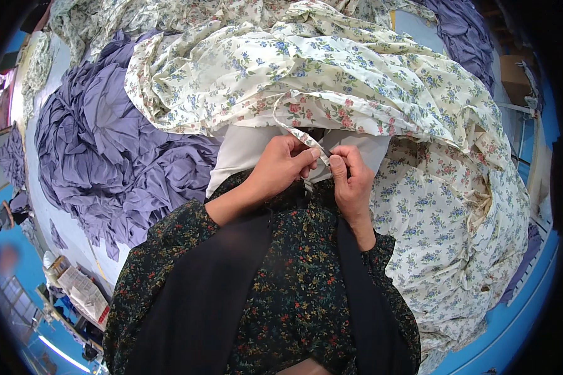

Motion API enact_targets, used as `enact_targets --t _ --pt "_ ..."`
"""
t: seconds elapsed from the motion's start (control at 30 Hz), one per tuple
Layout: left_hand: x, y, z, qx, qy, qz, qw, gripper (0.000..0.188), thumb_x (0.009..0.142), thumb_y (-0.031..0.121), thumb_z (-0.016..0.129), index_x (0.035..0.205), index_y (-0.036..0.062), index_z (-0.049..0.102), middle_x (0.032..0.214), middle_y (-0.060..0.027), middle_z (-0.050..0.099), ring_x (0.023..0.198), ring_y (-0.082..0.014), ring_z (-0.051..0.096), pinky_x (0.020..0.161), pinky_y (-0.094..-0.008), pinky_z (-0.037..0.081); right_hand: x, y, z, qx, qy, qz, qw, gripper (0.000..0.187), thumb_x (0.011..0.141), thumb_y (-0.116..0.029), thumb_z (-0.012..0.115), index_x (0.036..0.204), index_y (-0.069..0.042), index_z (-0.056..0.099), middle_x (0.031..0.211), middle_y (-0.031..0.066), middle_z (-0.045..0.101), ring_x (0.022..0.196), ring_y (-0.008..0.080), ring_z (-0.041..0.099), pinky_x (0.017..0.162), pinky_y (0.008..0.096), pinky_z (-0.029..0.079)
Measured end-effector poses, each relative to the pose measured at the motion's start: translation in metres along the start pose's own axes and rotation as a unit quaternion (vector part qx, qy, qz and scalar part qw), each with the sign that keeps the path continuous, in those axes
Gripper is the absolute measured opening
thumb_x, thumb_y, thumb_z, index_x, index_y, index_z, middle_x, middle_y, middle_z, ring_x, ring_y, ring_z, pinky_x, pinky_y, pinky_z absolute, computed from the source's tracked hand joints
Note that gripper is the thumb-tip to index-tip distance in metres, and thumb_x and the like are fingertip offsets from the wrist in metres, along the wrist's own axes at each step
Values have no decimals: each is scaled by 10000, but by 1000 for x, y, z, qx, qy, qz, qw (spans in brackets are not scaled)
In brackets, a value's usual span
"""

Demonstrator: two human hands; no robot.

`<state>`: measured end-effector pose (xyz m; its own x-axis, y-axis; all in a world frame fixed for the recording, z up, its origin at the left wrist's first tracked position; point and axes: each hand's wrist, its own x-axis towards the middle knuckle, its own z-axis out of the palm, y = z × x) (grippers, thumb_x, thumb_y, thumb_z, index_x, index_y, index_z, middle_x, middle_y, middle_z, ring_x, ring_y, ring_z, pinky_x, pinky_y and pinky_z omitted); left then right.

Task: The recorder is sorting and inspecting large pieces of floral and purple fabric, using snips to trim threads and straps while sitting on the workshop floor.

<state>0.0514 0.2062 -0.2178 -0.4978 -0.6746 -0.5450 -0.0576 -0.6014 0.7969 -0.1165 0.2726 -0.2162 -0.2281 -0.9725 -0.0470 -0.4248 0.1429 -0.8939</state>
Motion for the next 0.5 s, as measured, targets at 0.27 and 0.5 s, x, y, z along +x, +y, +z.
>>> enact_targets --t 0.27,0.5 --pt "1 -2 0 -1 -10 -3 1000 228 944 206 634 844 1 651 710 2 626 590 -46 540 503 -225 414 0 2 1 10 -5 10 1000 155 970 -198 609 965 -43 613 697 77 633 592 169 608 557 289 458" --pt "1 -2 -1 5 -12 -7 1000 241 940 209 637 833 -6 657 716 -3 632 588 -46 541 510 -219 416 -1 1 1 15 4 13 1000 169 965 -209 622 950 -41 616 663 60 607 580 140 589 551 284 450"
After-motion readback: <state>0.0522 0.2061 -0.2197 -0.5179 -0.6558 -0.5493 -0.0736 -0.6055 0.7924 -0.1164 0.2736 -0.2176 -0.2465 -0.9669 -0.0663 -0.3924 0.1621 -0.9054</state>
